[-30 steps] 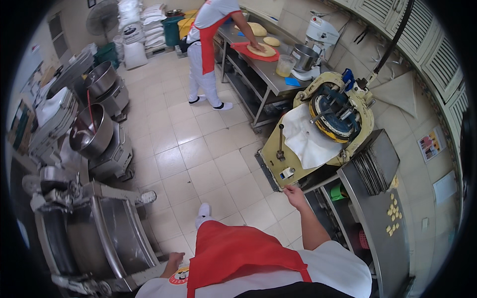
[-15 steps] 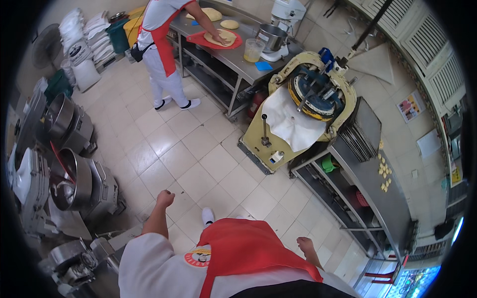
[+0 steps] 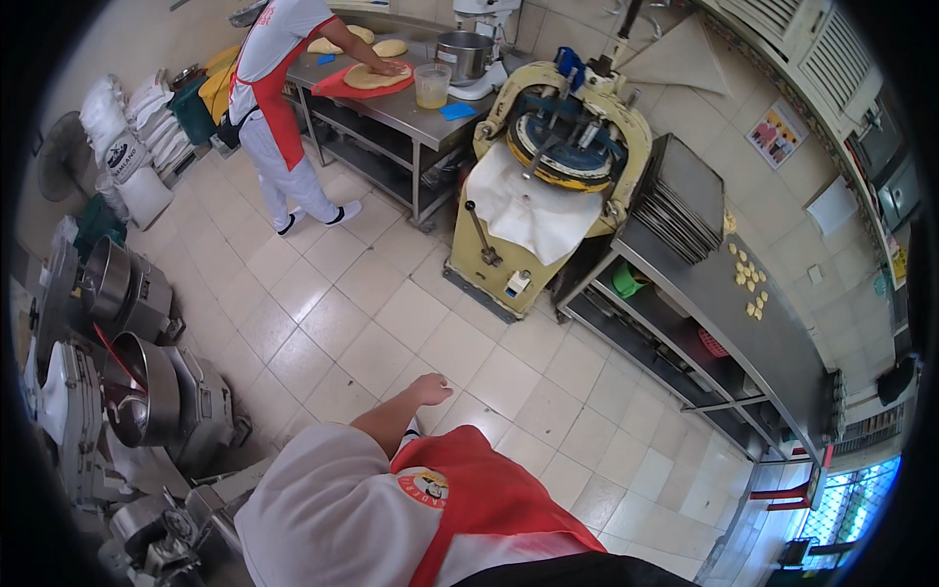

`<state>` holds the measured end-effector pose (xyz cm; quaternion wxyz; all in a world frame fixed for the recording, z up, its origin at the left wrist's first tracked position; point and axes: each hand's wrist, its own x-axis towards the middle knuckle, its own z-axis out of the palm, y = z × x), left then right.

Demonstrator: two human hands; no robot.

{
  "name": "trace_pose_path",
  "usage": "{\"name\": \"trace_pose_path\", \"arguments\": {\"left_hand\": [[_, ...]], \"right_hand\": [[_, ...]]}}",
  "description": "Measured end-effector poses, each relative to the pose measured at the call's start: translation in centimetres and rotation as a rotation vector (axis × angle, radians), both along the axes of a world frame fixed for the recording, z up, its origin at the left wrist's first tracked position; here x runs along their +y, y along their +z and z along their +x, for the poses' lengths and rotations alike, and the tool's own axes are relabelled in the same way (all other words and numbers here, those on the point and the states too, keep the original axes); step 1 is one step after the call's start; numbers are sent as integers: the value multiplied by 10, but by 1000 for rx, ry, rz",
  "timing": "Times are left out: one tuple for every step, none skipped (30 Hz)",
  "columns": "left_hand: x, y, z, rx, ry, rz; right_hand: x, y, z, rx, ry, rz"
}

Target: The person wipes a yellow lid with a cloth, then rolls small portions of dough into long strips on a metal counter and shapes them into spirals, placing each into a metal cup on a tray.

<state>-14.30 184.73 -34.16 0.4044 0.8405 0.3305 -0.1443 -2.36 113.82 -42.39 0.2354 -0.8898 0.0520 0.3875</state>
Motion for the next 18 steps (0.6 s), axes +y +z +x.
{"name": "trace_pose_path", "arguments": {"left_hand": [[-20, -2, 12, -22, -18, -8], [-33, -4, 21, 1, -32, -4], [-43, -3, 35, 18, -50, 0], [-55, -13, 39, 41, -58, 9], [-59, -6, 51, 105, -82, 34], [-63, -7, 45, 182, -74, 39], [-72, -15, 40, 263, -82, 51], [-79, -23, 37, 286, -59, 114], [-83, -29, 29, 309, -29, 185], [-100, -35, 30, 333, -27, 232], [-112, -38, 34, 362, -42, 209], [-132, -40, 61, 366, -88, 158], [-145, -37, 86, 375, -123, 132], [-153, -37, 96, 380, -144, 148], [-160, -37, 103, 388, -179, 165], [-166, -37, 115, 397, -218, 185], [-179, -38, 120, 405, -234, 170], [-185, -35, 140, 406, -261, 136]], "right_hand": [[-18, -5, 2, -10, -28, 28], [-39, -7, 6, -21, -56, 52], [-54, -17, 10, -112, -91, 173], [-72, -23, 21, -98, -74, 147], [-68, -16, 27, -95, -96, 151], [-61, -1, 40, -72, -84, 141], [-54, 13, 52, -53, -76, 133], [-51, 27, 65, -57, -97, 152], [-46, 39, 76, -66, -142, 200], [-54, 51, 86, -87, -214, 237], [-56, 59, 94, -121, -304, 308], [-66, 83, 103, -186, -410, 350], [-75, 93, 118, -249, -512, 413], [-83, 96, 136, -244, -498, 424], [-87, 104, 154, -286, -485, 423], [-88, 111, 177, -371, -501, 489], [-73, 144, 193, -461, -510, 511], [-67, 172, 216, -514, -524, 560]]}}
